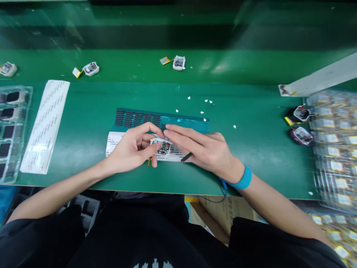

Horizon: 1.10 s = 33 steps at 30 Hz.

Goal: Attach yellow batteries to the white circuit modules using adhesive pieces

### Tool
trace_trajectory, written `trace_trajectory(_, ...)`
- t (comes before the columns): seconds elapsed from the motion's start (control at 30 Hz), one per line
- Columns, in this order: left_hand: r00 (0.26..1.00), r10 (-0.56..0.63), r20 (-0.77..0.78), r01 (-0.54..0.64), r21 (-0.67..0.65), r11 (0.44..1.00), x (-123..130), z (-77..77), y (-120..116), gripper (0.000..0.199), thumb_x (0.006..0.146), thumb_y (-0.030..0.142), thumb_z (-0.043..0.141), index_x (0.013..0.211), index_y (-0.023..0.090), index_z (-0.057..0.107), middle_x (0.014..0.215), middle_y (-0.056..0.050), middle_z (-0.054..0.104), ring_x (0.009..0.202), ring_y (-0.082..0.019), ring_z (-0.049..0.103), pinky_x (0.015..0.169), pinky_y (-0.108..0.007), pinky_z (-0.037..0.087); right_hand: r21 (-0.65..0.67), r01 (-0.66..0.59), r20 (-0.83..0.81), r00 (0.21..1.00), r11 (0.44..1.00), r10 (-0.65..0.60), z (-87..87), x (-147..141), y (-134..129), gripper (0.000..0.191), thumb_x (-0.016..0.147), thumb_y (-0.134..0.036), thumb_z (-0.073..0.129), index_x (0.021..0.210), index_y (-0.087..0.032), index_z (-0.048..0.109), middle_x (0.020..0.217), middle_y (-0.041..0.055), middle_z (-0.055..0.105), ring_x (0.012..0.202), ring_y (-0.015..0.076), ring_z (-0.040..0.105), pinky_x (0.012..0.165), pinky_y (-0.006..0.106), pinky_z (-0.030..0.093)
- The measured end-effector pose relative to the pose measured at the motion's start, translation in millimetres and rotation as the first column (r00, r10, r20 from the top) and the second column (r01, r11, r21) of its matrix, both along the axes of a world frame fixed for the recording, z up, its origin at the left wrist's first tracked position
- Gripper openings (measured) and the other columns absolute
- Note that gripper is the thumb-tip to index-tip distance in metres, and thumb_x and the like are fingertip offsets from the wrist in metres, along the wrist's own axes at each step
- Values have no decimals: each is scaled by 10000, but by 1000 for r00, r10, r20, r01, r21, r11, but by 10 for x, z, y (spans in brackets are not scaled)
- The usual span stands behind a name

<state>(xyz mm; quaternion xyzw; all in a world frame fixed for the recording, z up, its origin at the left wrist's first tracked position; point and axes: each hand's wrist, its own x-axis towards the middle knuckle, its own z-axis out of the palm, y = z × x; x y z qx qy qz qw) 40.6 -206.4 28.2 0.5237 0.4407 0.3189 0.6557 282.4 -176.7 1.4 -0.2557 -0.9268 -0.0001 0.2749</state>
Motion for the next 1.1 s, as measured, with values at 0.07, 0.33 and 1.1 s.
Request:
trace_trajectory(0.07, 1000, -10, -7, 10, -11, 1000, 2, -3, 0, 161, 923, 216, 666, 1026, 169, 552, 627, 31, 682, 484, -138, 695, 450, -203, 434, -23, -48, 8, 999, 999, 48, -21, 10, -19, 399, 1065, -88, 532, 1414, -227, 666, 1355, 38, 749, 1038, 160, 793, 682, 185, 611)
trace_trajectory(0.33, 996, 71, -45, -70, 19, 997, 16, -36, -21, 192, 902, 224, 692, 1023, 176, 551, 656, 16, 715, 529, -171, 745, 454, -200, 477, -67, -77, -47, 996, 995, 74, -49, 71, -1, 305, 1080, -181, 577, 1361, -185, 696, 1260, 82, 787, 993, 202, 808, 721, 243, 662)
trace_trajectory(1.1, 949, 303, -86, -211, 541, 814, 141, -163, -196, 168, 910, 90, 665, 845, 192, 549, 612, 64, 650, 457, -103, 690, 443, -137, 535, -21, -67, -69, 995, 998, 66, -48, -119, -239, 460, 1076, -152, 487, 1532, -99, 519, 1367, 165, 720, 1041, 248, 802, 741, 296, 672)
